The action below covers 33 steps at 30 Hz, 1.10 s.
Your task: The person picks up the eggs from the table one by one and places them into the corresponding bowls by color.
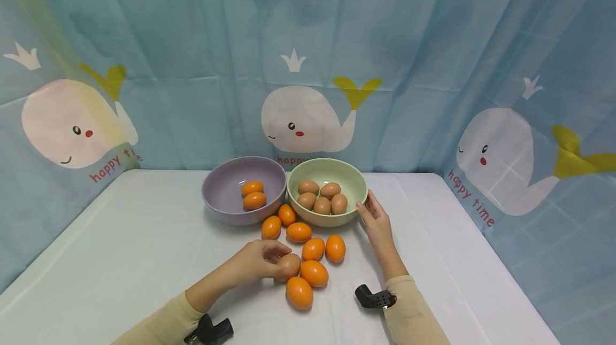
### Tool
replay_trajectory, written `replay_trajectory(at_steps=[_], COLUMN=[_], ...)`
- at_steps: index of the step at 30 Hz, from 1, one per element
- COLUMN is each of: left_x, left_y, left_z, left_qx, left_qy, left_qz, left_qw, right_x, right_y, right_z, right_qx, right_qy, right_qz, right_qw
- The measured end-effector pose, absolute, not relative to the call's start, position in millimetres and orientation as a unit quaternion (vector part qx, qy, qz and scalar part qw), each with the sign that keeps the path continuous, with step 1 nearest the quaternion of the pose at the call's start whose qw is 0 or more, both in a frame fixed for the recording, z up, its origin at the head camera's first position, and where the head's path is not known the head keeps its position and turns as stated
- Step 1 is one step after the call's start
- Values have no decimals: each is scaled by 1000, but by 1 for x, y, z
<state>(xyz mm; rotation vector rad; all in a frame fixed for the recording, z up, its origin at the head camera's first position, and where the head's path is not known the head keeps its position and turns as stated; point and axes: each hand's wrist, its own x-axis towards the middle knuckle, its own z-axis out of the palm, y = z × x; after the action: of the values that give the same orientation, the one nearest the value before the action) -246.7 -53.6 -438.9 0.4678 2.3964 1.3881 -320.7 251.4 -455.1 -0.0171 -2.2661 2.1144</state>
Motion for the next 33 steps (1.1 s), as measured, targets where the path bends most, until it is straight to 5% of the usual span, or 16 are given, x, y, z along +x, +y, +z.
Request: replay_trajectory(at_steps=[33], left_x=[-270], left_y=[-50], left_z=[-377], left_qx=[128], left_qy=[830], left_qz=[535], left_qw=[96], right_x=[-321], right_y=[253], right_z=[-458], right_qx=[2], right_qy=[-731], right_qz=[682], right_qw=[28])
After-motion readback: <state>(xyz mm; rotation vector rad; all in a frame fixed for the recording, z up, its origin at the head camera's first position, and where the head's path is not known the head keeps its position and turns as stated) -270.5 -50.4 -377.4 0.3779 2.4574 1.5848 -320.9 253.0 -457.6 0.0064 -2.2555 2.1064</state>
